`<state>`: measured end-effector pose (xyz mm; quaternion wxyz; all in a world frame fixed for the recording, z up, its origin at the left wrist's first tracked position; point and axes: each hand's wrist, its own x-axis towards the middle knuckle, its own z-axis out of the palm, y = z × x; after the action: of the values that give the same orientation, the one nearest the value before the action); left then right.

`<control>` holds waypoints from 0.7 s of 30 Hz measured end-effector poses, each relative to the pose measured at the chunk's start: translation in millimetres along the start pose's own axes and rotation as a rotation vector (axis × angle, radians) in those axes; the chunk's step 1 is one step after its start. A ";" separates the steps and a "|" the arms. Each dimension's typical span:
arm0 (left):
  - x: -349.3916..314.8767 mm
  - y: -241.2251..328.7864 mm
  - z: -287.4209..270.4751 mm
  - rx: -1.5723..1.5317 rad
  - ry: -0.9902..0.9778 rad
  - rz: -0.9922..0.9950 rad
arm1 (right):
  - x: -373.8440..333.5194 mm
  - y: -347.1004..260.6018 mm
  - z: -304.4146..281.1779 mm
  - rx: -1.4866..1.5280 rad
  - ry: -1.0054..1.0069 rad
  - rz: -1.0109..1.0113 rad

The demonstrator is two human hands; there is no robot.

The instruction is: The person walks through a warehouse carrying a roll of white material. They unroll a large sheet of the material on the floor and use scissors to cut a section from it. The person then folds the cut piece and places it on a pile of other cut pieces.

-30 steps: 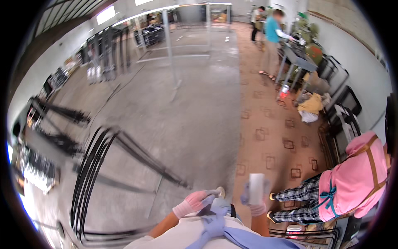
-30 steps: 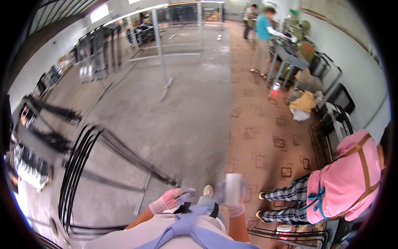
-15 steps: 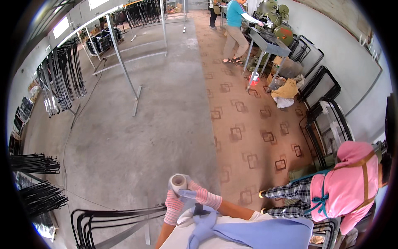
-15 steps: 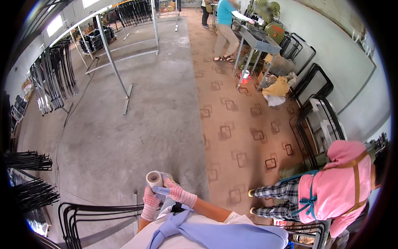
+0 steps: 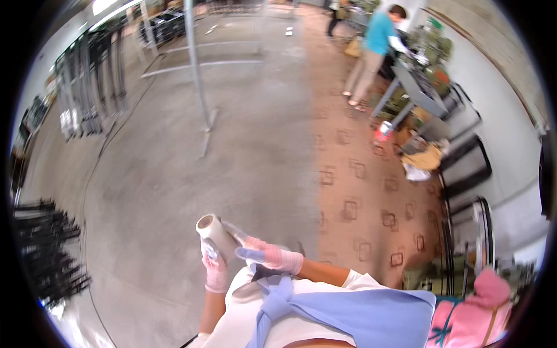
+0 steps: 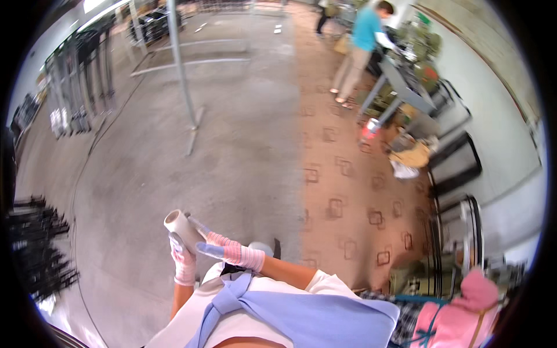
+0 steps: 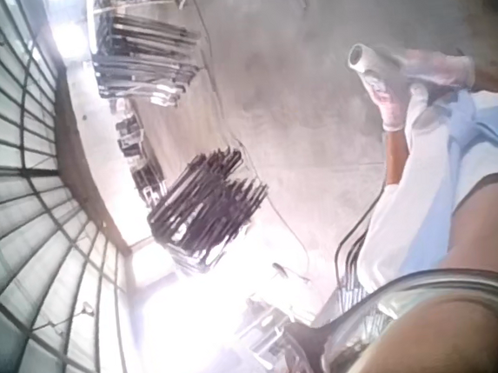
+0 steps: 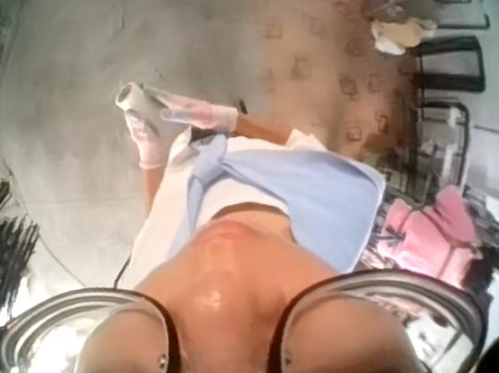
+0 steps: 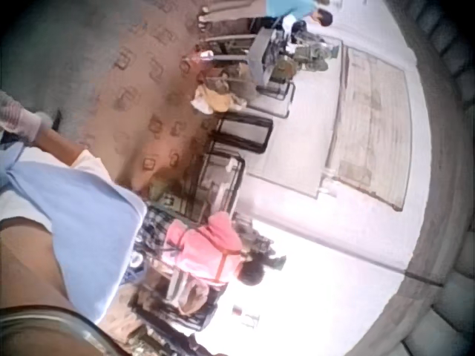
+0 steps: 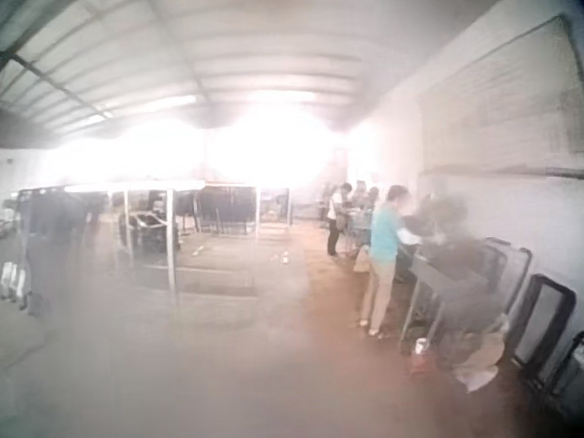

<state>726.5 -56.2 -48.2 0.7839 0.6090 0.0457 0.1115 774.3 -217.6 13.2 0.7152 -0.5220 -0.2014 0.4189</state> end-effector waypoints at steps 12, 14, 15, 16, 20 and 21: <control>199.1 -15.5 -122.3 -0.144 0.275 -0.059 | 234.7 5.3 -95.6 0.231 -0.317 -0.133; 243.2 -7.2 -133.7 -0.060 0.174 0.016 | 269.9 -0.9 -121.6 0.021 -0.286 -0.268; 265.0 11.6 -136.2 -0.009 0.148 0.081 | 296.8 -3.4 -123.0 0.118 -0.324 -0.167; 275.1 19.3 -148.1 0.019 0.164 0.086 | 323.1 -6.7 -125.0 0.219 -0.362 -0.062; 333.2 -0.5 -200.9 0.101 0.101 -0.066 | 470.1 54.0 -77.9 0.269 -0.312 -0.199; 331.9 -6.7 -203.6 0.113 0.074 -0.100 | 480.4 58.4 -72.8 0.150 -0.290 -0.217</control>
<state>1007.3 211.1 -85.1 0.7508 0.6446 0.1111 0.0918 1077.2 135.2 -139.2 0.7566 -0.3766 -0.3256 0.4239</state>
